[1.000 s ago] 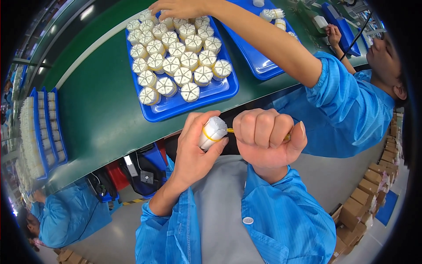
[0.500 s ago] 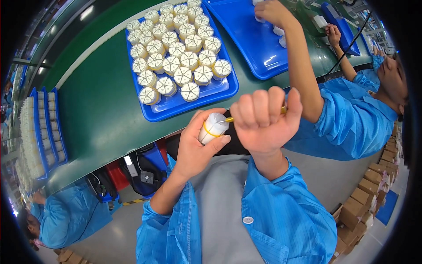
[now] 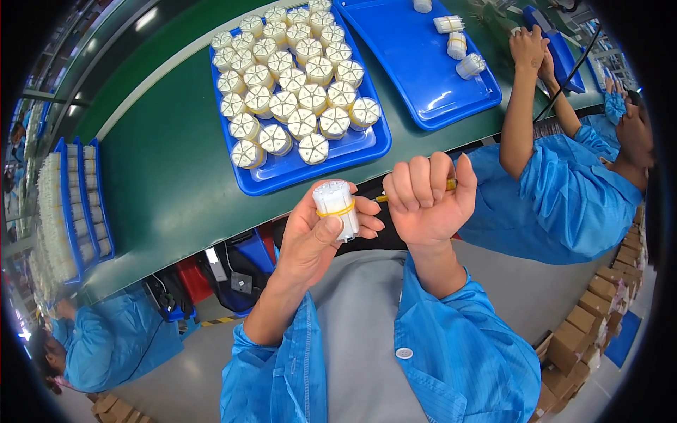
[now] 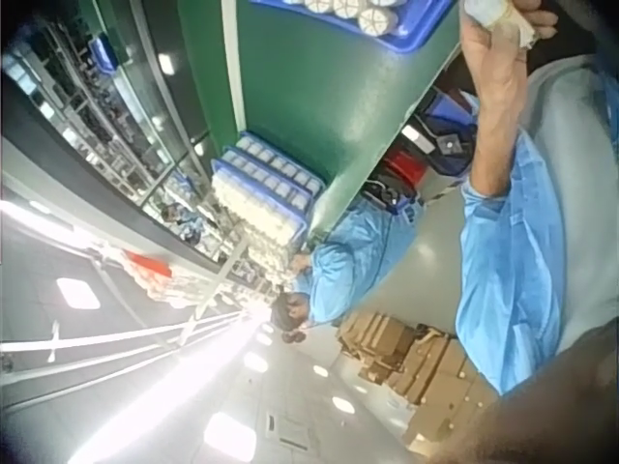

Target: The person assembles small plastic components on a factory production line by securing parts with a handheld assembly tool.

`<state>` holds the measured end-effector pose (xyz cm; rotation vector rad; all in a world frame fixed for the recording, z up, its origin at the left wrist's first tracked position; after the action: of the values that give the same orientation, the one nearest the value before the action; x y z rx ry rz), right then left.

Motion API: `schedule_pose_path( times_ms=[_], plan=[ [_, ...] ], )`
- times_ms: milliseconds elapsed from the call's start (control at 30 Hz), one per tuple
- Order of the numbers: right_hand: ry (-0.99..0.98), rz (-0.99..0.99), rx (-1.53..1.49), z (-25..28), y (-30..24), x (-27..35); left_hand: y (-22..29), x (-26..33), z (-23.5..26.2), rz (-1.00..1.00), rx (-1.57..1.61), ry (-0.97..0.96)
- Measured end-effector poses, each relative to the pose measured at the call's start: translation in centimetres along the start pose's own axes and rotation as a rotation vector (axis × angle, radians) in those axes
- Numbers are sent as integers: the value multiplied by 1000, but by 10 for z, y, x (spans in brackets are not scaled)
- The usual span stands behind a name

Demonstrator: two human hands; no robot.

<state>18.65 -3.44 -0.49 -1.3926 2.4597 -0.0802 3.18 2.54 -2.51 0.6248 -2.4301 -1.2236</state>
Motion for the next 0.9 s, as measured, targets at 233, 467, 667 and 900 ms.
schedule_pose_path(
  times_ms=[233, 467, 667, 900],
  plan=[
    [34, -20, 1, 1, 1, 6, 7, 3, -5, -54, -80, -42],
    [71, -31, -6, 1, 6, 9, 5, 5, -5, -23, 66, -109],
    [90, -38, 1, 0, 8, 10, 4, 4, -1, -104, 185, -180],
    [91, -28, 23, -1, 8, 10, 15, 8, -9, -436, -301, -106]
  ],
)
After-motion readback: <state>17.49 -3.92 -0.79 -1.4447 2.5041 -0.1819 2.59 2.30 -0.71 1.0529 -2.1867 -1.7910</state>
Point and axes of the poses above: each hand's wrist, its own x-axis away from the middle knuckle, its own z-axis out of the back of the hand, y = z × x, the point moved 3 cm from there along -x, towards the middle knuckle, and after that the axes turned 14 degrees about -x, right-handed, at the moved point
